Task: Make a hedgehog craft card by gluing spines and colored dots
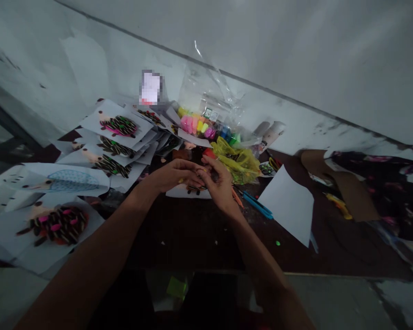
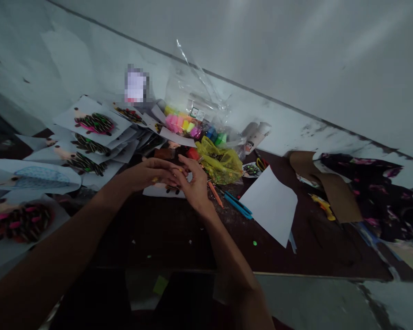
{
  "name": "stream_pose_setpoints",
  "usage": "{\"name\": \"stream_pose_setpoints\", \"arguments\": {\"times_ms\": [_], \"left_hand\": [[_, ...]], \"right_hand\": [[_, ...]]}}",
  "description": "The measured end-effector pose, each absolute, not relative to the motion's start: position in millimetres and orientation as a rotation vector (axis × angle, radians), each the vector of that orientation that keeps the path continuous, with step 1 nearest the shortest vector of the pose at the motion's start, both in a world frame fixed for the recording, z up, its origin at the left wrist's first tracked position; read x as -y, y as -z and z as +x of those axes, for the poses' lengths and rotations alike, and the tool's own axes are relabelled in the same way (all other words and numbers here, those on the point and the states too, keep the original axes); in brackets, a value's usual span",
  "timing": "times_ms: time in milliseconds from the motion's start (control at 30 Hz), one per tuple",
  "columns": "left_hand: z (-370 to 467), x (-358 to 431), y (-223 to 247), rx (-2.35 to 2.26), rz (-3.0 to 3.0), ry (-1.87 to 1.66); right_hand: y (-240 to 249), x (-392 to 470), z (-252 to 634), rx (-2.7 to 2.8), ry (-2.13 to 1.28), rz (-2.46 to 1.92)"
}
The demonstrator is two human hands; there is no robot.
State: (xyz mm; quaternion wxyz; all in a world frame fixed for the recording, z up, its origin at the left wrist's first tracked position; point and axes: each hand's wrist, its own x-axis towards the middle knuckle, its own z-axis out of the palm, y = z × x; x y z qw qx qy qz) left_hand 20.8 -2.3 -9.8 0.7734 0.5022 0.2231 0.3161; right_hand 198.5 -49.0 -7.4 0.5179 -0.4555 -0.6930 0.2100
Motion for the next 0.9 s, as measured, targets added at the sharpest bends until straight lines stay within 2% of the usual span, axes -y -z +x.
{"name": "stream_pose_setpoints", "arguments": {"times_ms": [200,300,500,700,900], "left_hand": [[19.4,2.0,12.6,-0.404,1.133,-0.678],[16.1,2.1,9.0,-0.431,1.133,-0.735],[18.0,3.7,8.0,-0.45,1.243,-0.612],[18.1,3.7,8.2,-0.423,1.205,-0.706],[21.2,3.3,10.9,-0.433,1.235,-0.593]], "right_hand": [[8.3,46.1,200.6,1.585,-0.825,-1.064],[5.9,45.6,202.3,1.597,-0.848,-1.045],[14.0,40.7,206.7,1.625,-0.886,-1.074],[21.1,35.0,211.4,1.546,-0.923,-1.072],[17.4,36.7,209.8,1.514,-0.875,-1.113]]}}
